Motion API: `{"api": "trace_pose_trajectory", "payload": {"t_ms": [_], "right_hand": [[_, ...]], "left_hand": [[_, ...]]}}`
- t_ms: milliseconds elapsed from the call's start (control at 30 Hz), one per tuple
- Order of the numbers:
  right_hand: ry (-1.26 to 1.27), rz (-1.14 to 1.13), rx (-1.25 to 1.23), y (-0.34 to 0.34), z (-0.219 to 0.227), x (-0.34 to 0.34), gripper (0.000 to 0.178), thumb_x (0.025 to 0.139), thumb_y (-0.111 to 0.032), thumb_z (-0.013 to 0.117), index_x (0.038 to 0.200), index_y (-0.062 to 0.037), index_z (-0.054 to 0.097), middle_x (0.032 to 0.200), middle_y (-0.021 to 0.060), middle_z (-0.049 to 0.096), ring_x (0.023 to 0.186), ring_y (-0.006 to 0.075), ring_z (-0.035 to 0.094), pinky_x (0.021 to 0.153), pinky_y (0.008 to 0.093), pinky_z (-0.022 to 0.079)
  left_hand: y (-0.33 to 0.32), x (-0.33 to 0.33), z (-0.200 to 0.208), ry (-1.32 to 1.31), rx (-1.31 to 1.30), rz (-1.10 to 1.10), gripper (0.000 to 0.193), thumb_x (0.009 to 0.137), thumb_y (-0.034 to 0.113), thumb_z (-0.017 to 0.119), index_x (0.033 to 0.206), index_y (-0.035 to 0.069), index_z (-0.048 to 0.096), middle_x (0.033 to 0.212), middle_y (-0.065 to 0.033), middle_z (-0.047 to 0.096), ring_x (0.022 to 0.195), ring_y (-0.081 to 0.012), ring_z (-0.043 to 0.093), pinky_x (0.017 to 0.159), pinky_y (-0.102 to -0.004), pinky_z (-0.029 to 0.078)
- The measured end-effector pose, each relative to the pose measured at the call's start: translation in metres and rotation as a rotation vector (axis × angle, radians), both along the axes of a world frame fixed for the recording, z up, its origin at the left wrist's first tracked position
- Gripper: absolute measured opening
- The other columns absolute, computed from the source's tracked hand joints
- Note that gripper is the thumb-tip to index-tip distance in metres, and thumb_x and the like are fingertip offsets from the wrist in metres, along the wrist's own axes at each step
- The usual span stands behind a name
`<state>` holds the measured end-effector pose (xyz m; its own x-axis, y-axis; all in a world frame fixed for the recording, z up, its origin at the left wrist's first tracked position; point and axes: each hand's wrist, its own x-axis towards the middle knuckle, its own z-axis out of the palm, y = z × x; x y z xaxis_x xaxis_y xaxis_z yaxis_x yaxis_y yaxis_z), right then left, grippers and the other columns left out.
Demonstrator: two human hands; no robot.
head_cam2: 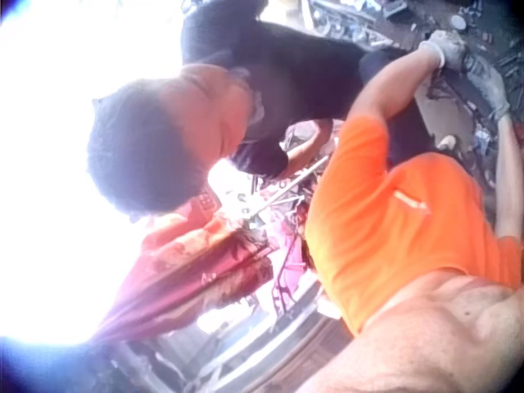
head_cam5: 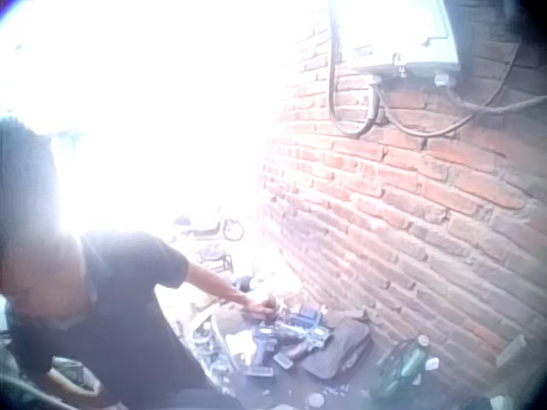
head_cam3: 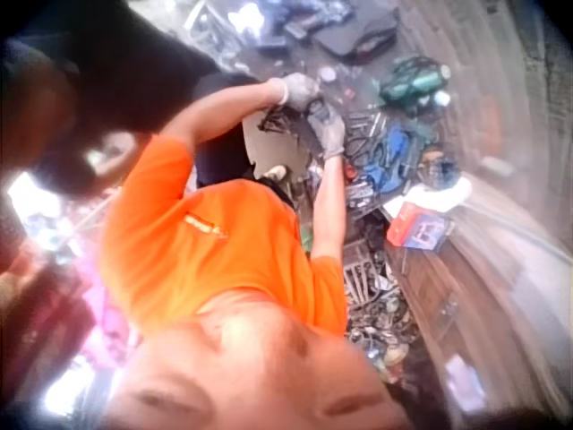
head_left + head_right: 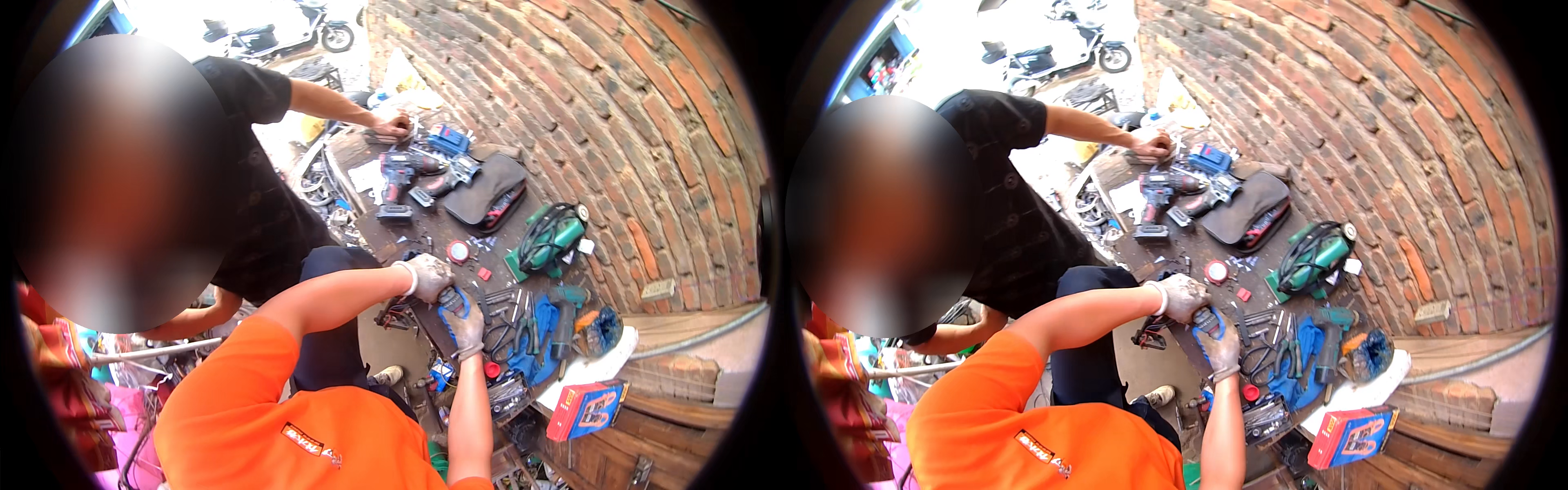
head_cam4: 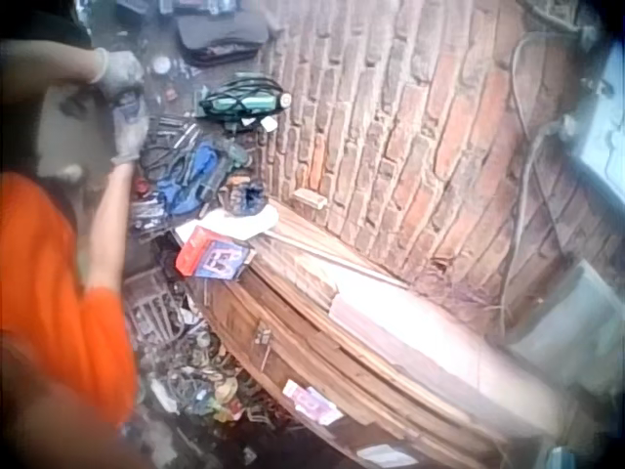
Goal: The person assembles a cylindrical mechanical component, likely a motor or gear assembly, on a cluttered workbench. They handle the parts with gloved hands, aligning and fitting pieces together while another person works nearby.
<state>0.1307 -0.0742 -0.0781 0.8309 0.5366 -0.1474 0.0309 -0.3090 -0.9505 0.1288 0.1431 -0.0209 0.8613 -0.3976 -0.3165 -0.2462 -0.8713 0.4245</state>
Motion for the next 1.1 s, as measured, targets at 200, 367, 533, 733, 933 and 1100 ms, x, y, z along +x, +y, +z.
{"api": "trace_pose_trajectory", "payload": {"t_ms": [200, 367, 533, 733, 933, 1100], "right_hand": [[-0.001, 0.018, -0.04, 0.003, 0.013, -0.001, 0.067, 0.07, -0.015, 0.087, 0.131, 0.0008, 0.062, 0.12, 0.0141, 0.069, 0.106, 0.0235, 0.066, 0.097, 0.0398, 0.052], [0.058, -0.007, 0.05, -0.001, -0.014, -0.003, 0.069, 0.071, -0.015, 0.088, 0.133, 0.0005, 0.061, 0.12, 0.0134, 0.069, 0.108, 0.022, 0.065, 0.099, 0.0389, 0.051], [-0.024, 0.024, 0.031, 0.0, -0.001, 0.001, 0.067, 0.073, -0.017, 0.086, 0.132, 0.0016, 0.061, 0.118, 0.0139, 0.069, 0.105, 0.0236, 0.066, 0.096, 0.0388, 0.052], [0.018, 0.029, 0.023, 0.003, 0.015, 0.0, 0.063, 0.072, -0.018, 0.086, 0.129, 0.0004, 0.064, 0.115, 0.0148, 0.07, 0.102, 0.0242, 0.068, 0.093, 0.0391, 0.053], [-0.007, 0.003, -0.005, 0.003, -0.002, 0.001, 0.064, 0.072, -0.02, 0.088, 0.129, -0.0006, 0.064, 0.114, 0.0135, 0.07, 0.102, 0.0242, 0.067, 0.093, 0.0397, 0.053], [-0.003, 0.0, 0.028, 0.001, -0.002, 0.001, 0.064, 0.072, -0.016, 0.087, 0.128, 0.0016, 0.063, 0.114, 0.0129, 0.071, 0.101, 0.0214, 0.067, 0.094, 0.0379, 0.053]], "left_hand": [[0.0, -0.003, 0.001, 0.006, -0.007, 0.027, 0.047, 0.065, 0.027, 0.083, 0.105, 0.007, 0.072, 0.104, -0.0158, 0.072, 0.103, -0.0343, 0.069, 0.088, -0.0442, 0.056], [-0.004, -0.002, 0.004, 0.011, 0.0, 0.019, 0.046, 0.065, 0.029, 0.084, 0.103, 0.006, 0.073, 0.105, -0.0162, 0.072, 0.103, -0.0341, 0.069, 0.088, -0.0442, 0.056], [-0.002, -0.001, 0.005, 0.044, 0.012, 0.028, 0.052, 0.063, 0.029, 0.087, 0.107, 0.007, 0.071, 0.106, -0.017, 0.072, 0.105, -0.035, 0.069, 0.088, -0.0444, 0.056], [-0.003, -0.004, 0.0, 0.026, 0.01, 0.04, 0.051, 0.067, 0.029, 0.084, 0.11, 0.008, 0.07, 0.104, -0.0161, 0.071, 0.103, -0.0358, 0.069, 0.089, -0.0445, 0.055], [-0.002, -0.001, 0.001, 0.007, 0.023, 0.038, 0.046, 0.065, 0.026, 0.083, 0.106, 0.007, 0.073, 0.105, -0.0163, 0.072, 0.103, -0.0348, 0.069, 0.089, -0.0447, 0.056], [-0.005, -0.001, -0.004, 0.001, 0.007, 0.043, 0.042, 0.064, 0.026, 0.082, 0.101, 0.007, 0.073, 0.098, -0.0159, 0.073, 0.099, -0.035, 0.07, 0.085, -0.0454, 0.057]]}}
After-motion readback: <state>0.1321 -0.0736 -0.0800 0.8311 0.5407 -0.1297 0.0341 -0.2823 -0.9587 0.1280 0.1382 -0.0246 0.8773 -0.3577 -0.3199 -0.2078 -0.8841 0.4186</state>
